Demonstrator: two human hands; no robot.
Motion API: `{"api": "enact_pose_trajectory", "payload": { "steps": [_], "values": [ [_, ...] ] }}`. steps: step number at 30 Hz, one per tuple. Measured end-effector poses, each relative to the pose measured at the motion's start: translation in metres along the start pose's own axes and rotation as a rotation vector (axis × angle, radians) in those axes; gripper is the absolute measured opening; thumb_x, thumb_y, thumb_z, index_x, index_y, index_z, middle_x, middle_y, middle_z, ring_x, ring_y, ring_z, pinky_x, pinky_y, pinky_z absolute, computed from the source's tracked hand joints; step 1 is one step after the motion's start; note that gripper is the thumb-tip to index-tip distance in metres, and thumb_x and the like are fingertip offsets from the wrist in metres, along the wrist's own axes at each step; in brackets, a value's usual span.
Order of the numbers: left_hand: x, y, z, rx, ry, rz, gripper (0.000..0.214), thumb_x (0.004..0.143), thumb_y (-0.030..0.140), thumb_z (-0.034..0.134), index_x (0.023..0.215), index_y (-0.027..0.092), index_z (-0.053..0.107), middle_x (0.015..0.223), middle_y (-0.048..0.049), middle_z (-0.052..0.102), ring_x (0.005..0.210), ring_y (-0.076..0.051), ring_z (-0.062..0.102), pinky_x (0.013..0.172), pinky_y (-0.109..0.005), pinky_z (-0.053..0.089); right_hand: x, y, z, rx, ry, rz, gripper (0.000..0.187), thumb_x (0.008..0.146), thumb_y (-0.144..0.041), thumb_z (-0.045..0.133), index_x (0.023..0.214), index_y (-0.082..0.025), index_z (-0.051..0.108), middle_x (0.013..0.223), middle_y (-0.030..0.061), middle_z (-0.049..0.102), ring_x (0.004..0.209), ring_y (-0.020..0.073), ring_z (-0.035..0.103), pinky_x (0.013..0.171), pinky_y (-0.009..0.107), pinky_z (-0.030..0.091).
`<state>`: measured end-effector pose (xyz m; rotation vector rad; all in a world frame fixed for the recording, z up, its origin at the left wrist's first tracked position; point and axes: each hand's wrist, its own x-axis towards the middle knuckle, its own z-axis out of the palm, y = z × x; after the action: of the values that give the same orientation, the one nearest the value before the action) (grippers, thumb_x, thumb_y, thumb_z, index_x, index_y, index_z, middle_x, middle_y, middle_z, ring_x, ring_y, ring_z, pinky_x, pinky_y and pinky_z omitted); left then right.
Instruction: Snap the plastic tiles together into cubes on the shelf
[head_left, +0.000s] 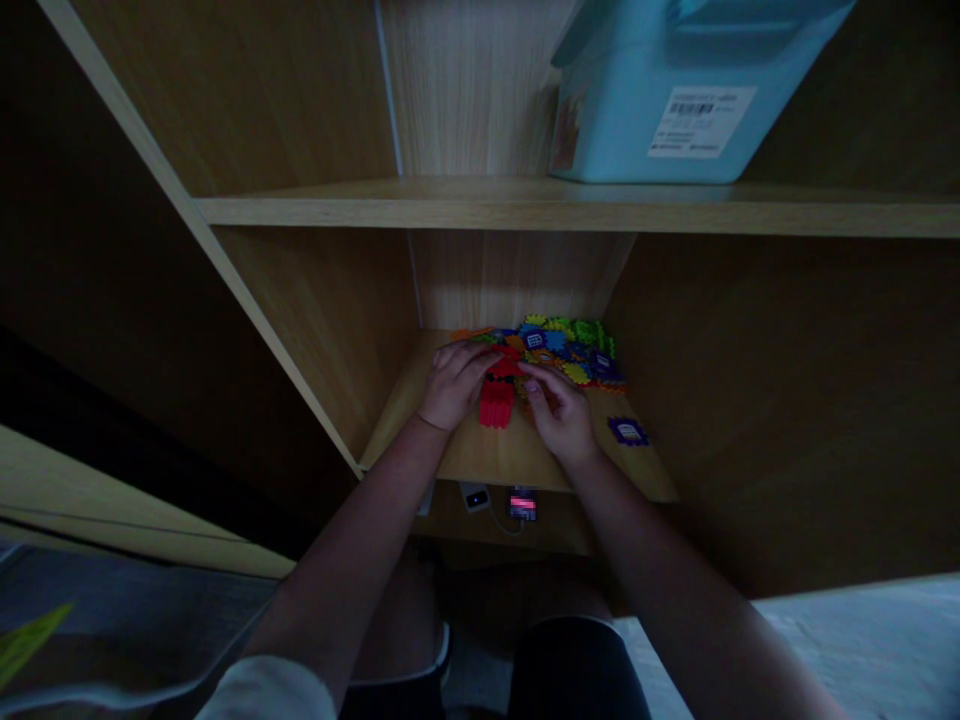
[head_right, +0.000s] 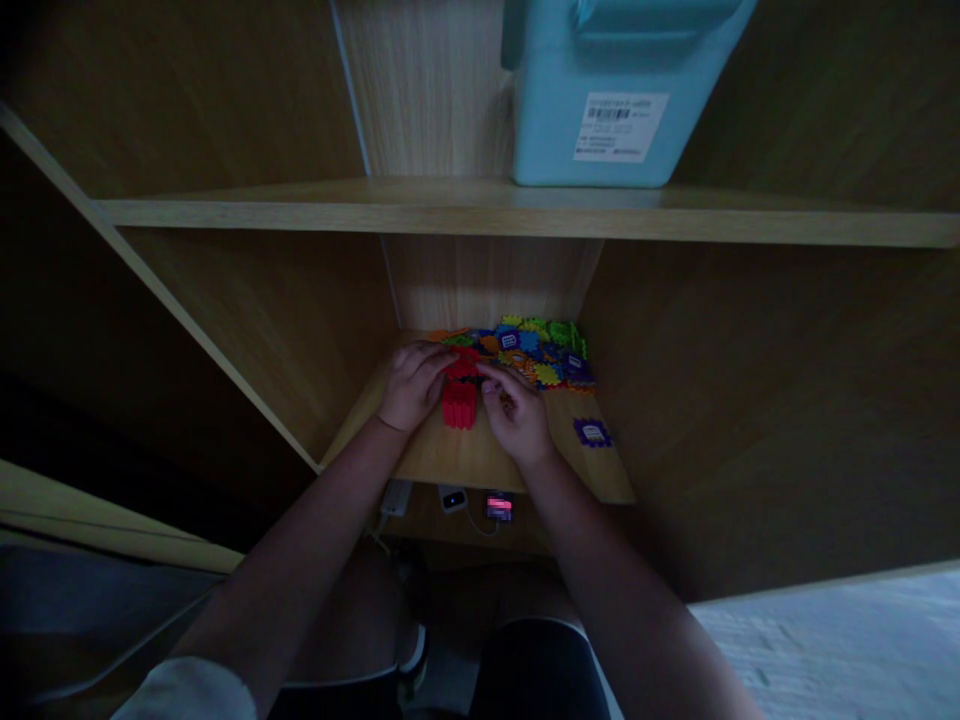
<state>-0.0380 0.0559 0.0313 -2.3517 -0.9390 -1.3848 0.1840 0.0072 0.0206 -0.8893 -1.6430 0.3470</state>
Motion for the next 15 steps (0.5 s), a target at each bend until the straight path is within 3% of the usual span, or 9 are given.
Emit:
{"api": "enact_pose_trajectory", "payload": {
  "steps": [7, 11, 15],
  "values": [
    [0.001, 0.003, 0.004, 0.071, 0.023, 0.079, 0.028, 0.108, 0.026, 0.051, 0.126, 0.026, 0.073, 0.122, -0.0075, 0.077, 0.119, -0.024, 0.066, 0.104, -0.043, 0.048, 0.006, 0.018, 0.005, 0.334, 0.278, 0.336, 0.038, 0.091, -0.057, 0.075, 0.111, -0.024, 0.077, 0.094, 0.0043, 0.079, 0.077, 0.0206, 0.074, 0.078, 0.039, 0.063],
    [-0.001, -0.001, 0.003, 0.117, 0.095, -0.02, 0.031, 0.105, 0.019, 0.051, 0.127, 0.025, 0.071, 0.116, -0.0091, 0.077, 0.111, -0.025, 0.066, 0.098, -0.043, 0.048, 0.011, 0.027, 0.005, 0.382, 0.378, 0.32, 0.033, 0.085, -0.052, 0.08, 0.099, -0.024, 0.069, 0.089, 0.0017, 0.075, 0.074, 0.0184, 0.07, 0.074, 0.036, 0.062],
    [-0.002, -0.004, 0.001, 0.184, 0.142, -0.073, 0.036, 0.099, 0.012, 0.052, 0.122, 0.028, 0.073, 0.118, -0.008, 0.075, 0.11, -0.026, 0.064, 0.095, -0.044, 0.047, 0.01, 0.026, 0.007, 0.383, 0.352, 0.297, 0.033, 0.085, -0.047, 0.08, 0.1, -0.025, 0.061, 0.09, -0.0001, 0.068, 0.074, 0.0172, 0.066, 0.07, 0.033, 0.059]
  ]
}}
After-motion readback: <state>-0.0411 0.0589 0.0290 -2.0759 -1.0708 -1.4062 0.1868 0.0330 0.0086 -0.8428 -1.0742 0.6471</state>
